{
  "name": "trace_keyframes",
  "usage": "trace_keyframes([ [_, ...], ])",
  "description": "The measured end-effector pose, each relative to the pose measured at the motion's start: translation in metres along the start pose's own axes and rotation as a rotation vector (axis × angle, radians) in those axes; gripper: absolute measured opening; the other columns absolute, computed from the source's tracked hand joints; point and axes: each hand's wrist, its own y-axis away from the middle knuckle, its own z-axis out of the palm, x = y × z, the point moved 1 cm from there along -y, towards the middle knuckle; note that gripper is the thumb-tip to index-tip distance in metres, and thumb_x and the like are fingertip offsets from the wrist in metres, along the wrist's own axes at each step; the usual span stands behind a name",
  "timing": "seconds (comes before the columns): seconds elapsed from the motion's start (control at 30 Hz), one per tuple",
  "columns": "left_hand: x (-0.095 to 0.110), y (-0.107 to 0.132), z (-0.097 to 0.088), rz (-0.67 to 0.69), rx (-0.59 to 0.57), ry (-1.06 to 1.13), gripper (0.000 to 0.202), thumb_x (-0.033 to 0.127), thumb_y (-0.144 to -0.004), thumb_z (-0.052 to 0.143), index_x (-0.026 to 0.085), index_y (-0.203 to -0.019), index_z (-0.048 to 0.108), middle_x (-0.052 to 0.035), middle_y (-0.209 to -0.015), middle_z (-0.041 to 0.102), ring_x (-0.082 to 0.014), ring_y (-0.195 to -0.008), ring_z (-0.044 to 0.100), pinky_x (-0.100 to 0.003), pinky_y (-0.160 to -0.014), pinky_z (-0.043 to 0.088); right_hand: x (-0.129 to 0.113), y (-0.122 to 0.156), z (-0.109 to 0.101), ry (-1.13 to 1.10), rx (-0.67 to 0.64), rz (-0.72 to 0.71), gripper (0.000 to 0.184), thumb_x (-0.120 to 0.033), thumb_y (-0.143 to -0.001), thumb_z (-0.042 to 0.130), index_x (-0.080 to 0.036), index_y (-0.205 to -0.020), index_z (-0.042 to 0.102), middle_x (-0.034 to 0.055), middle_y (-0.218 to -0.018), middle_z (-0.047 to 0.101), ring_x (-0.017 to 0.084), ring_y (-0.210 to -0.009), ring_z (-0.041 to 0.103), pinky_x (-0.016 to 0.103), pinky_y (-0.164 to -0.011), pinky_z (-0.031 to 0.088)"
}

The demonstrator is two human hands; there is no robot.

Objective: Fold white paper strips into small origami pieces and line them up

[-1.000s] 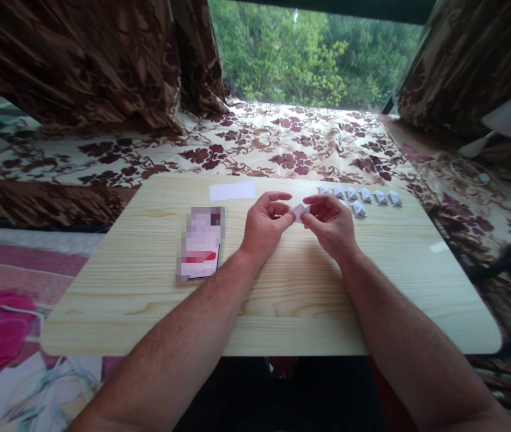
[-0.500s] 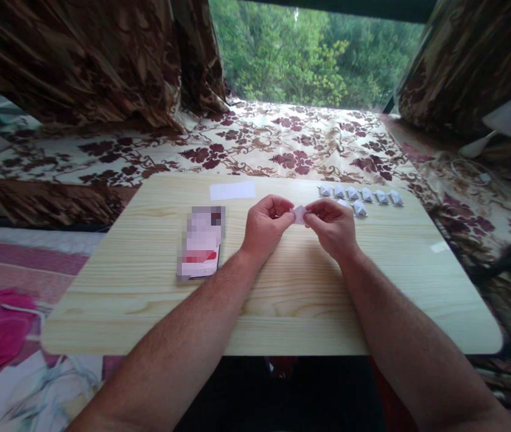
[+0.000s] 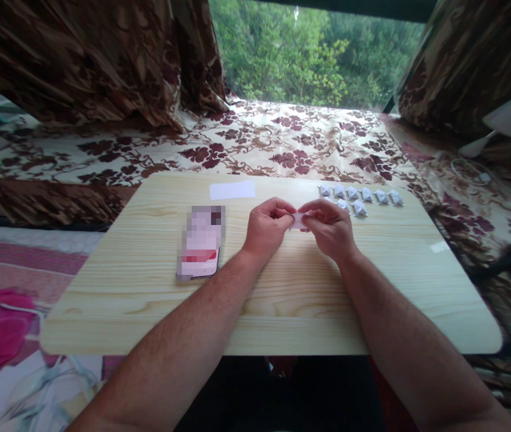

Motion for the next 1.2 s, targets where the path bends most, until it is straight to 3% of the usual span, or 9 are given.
trace_keyframes([
  [0.23,-0.0013,-0.0013,0.0008,-0.034,-0.002,0.090,0.012,0.008,-0.063,0.063,0.017,-0.068,0.069,0.0028,-0.055,0.059,-0.0091,-0.054,0.051,-0.022,-0.054,0.039,-0.0037,-0.0002,-0.0001,-0.098,0.002,0.000,0.006,-0.016,-0.071,0.068,-0.020,-0.074,0.071,-0.0038,-0.060,0.063,0.010,-0.053,0.057,0.024,-0.051,0.048],
  [0.57,0.0026,-0.0012,0.0004,-0.244,-0.018,0.236,0.011,0.010,-0.058,0.068,0.015,-0.068,0.068,0.0006,-0.059,0.061,-0.0095,-0.052,0.054,-0.023,-0.052,0.041,-0.0045,-0.0005,-0.0007,-0.146,-0.013,0.001,0.013,-0.009,-0.070,0.065,-0.019,-0.071,0.074,-0.0018,-0.060,0.067,0.011,-0.053,0.059,0.025,-0.052,0.048],
  [0.77,0.0018,-0.0004,0.0001,-0.161,-0.055,0.204,0.016,0.019,-0.064,0.077,0.015,-0.073,0.064,0.0012,-0.061,0.062,-0.0090,-0.053,0.054,-0.023,-0.053,0.042,-0.0076,0.0002,-0.0007,-0.154,-0.027,0.005,0.011,-0.013,-0.073,0.067,-0.018,-0.081,0.073,-0.0018,-0.062,0.068,0.012,-0.053,0.061,0.026,-0.054,0.051],
  [0.93,0.0059,0.0014,0.0008,-0.019,-0.035,0.169,0.026,0.020,-0.067,0.079,0.017,-0.086,0.062,0.0041,-0.063,0.063,-0.0093,-0.058,0.058,-0.023,-0.060,0.048,-0.0055,-0.0011,-0.0021,-0.148,-0.003,0.087,0.040,-0.026,-0.071,0.079,-0.020,-0.109,0.068,-0.0016,-0.070,0.073,0.014,-0.060,0.067,0.030,-0.062,0.058],
  [1.2,0.0073,0.0010,0.0005,0.032,-0.001,0.130,0.035,0.023,-0.065,0.083,0.018,-0.092,0.062,0.0029,-0.070,0.064,-0.0096,-0.062,0.059,-0.023,-0.063,0.047,-0.0033,-0.0041,-0.0020,-0.109,0.013,0.114,0.026,-0.037,-0.068,0.084,-0.017,-0.074,0.068,0.0002,-0.068,0.070,0.014,-0.063,0.068,0.030,-0.066,0.061],
])
